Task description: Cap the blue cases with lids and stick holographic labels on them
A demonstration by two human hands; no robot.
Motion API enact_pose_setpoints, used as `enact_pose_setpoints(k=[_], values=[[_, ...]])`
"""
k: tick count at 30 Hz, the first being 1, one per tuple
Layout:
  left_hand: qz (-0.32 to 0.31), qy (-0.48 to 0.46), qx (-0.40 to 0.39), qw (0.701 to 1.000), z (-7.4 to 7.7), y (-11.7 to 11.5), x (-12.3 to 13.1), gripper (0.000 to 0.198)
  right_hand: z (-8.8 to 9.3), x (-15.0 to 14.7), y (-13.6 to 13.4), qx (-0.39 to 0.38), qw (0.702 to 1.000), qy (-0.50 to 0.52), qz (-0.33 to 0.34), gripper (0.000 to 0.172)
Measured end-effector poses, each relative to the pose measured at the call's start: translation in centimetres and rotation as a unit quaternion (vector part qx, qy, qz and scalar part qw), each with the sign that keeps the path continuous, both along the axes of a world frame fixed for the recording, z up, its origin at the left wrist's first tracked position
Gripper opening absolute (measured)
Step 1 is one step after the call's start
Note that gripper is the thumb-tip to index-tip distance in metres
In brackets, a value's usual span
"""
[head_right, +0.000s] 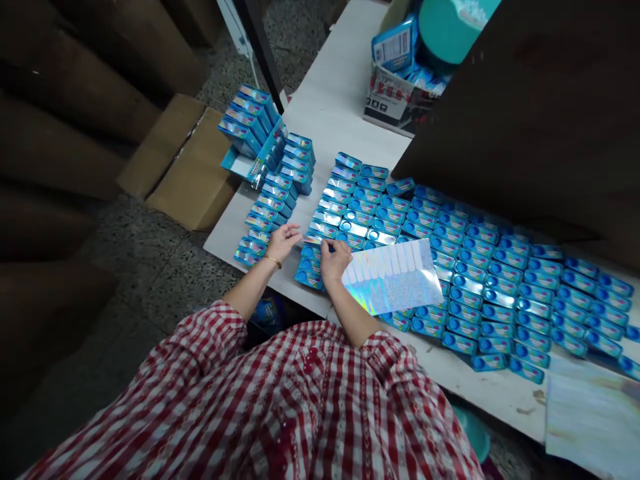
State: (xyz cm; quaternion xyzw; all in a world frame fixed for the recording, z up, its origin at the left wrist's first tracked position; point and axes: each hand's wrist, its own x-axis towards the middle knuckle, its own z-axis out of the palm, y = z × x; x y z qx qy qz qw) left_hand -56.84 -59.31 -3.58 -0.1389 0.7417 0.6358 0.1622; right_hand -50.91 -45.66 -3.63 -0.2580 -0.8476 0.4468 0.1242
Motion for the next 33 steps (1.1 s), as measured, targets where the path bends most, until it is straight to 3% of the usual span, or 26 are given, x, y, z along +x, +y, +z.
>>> enact_pose_setpoints(k=[4,13,15,17,20,22,24,26,28,31,33], values=[[-0.014,0.002,-0.04,0.999,-1.4,-0.6,-1.3,0.026,-1.0,-0.2,-1.2,0.129,0.991,-0.037,0.022,0.034],[-0.037,0.009,-0.054,0.998,-3.9,0.2,-1.9,0.027,-1.1,-0.6,-1.1,0.244,0.958,-0.126,0.079,0.033],[-0.027,0.015,-0.072,0.997,-4.0,0.4,-1.6,0.029,-0.7,-0.3,-0.3,0.277,0.945,-0.131,0.114,0.032],[-0.032,0.029,-0.099,0.994,-3.9,0.3,-1.1,0.028,-0.2,0.1,0.4,0.313,0.922,-0.113,0.196,0.033],[-0.11,0.064,-0.157,0.979,-3.3,-0.4,-0.3,0.03,0.7,0.5,0.8,0.355,0.874,-0.097,0.317,0.04],[-0.152,0.076,-0.204,0.964,-2.5,-0.7,0.0,0.034,1.5,0.6,1.2,0.367,0.857,-0.101,0.348,0.041],[-0.145,0.1,-0.249,0.952,-1.4,-0.2,0.1,0.035,2.3,0.8,2.7,0.362,0.862,-0.088,0.343,0.039],[-0.136,0.156,-0.27,0.94,-0.1,1.8,0.2,0.036,3.1,1.3,6.0,0.343,0.888,-0.049,0.302,0.039],[-0.175,0.215,-0.258,0.926,1.3,5.4,0.5,0.034,3.8,2.2,11.0,0.323,0.918,0.002,0.229,0.041],[-0.29,0.241,-0.243,0.894,2.9,13.0,1.5,0.027,4.3,3.6,19.4,0.32,0.937,0.047,0.128,0.044],[-0.341,0.235,-0.259,0.873,3.3,18.1,2.3,0.029,4.1,3.9,23.9,0.337,0.933,0.041,0.118,0.044]])
